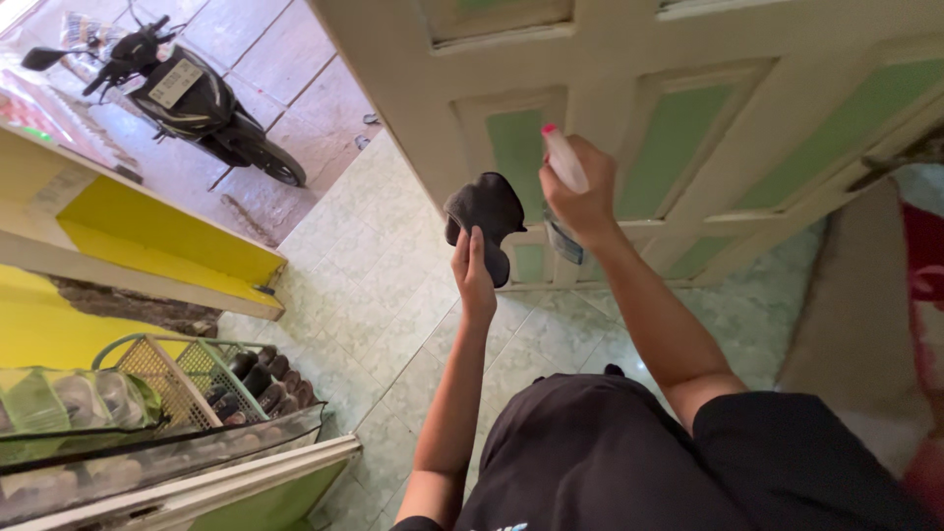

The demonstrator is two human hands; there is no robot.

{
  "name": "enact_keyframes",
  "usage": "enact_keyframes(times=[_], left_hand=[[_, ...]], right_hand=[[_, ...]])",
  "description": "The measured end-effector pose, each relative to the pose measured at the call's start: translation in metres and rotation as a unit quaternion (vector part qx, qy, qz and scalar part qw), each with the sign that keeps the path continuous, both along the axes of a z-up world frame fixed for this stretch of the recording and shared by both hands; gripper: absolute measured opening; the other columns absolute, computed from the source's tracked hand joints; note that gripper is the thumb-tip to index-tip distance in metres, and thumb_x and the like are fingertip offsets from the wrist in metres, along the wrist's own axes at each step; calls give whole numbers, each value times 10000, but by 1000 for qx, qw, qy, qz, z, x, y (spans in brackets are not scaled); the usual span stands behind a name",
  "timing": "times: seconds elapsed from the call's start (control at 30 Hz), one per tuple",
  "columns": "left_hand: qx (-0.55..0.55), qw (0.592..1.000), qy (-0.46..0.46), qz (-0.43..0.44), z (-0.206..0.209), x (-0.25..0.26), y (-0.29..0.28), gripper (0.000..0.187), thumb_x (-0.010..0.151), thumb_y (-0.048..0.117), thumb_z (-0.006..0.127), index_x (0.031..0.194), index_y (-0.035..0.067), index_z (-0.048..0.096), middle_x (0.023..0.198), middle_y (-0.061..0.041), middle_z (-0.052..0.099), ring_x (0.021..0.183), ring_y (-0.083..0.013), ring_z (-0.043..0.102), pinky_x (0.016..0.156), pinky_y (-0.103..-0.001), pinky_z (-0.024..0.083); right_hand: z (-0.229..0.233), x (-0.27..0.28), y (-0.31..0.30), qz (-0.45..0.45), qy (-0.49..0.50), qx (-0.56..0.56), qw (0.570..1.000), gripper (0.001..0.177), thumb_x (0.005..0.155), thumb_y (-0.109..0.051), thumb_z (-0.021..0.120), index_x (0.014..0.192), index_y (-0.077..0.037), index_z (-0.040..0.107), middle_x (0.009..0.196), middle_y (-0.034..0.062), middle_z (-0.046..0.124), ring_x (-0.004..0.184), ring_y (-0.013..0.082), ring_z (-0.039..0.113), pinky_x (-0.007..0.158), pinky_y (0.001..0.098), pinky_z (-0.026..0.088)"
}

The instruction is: The person sprays a cleaning liquid on a door and wipes the door panels and handle using a cloth.

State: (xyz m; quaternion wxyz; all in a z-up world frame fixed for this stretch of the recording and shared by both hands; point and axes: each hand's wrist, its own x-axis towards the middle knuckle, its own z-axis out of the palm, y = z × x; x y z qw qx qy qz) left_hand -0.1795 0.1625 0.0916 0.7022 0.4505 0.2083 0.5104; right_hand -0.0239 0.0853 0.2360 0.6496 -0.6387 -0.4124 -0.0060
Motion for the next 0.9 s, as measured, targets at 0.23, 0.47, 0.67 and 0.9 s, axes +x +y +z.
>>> enact_keyframes(times=[0.23,0.47,0.67,0.9], left_hand=[[32,997,15,-76,-4,42,-35,416,1111,179,540,1431,-83,579,1186,-10,651,1071,-74,558,965,-217,427],[48,990,38,-124,12,111,-84,435,1104,190,529,1431,-95,562,1254,-47,664,1118,-94,577,999,-237,439],[78,984,25,-159,40,173,-140,448,1107,195,499,1453,-88,518,1397,-72,615,1263,-122,555,1101,-257,404],[85,983,27,-158,21,245,-195,428,1132,191,499,1442,-98,562,1374,-92,650,1252,-143,581,1104,-275,421]], right_hand=[[-8,58,-61,-100,-57,32,993,98,902,9,666,999,1,665,822,85,620,718,136,592,658,304,479],[-3,132,-131,-164,43,43,985,57,860,41,655,879,-11,641,740,48,618,607,128,601,548,303,458],[0,194,-189,-143,106,57,982,51,926,42,638,924,-8,633,774,23,577,636,86,557,545,287,443],[-1,259,-246,-132,33,79,988,62,928,50,667,969,5,658,855,27,642,683,96,607,573,279,481]])
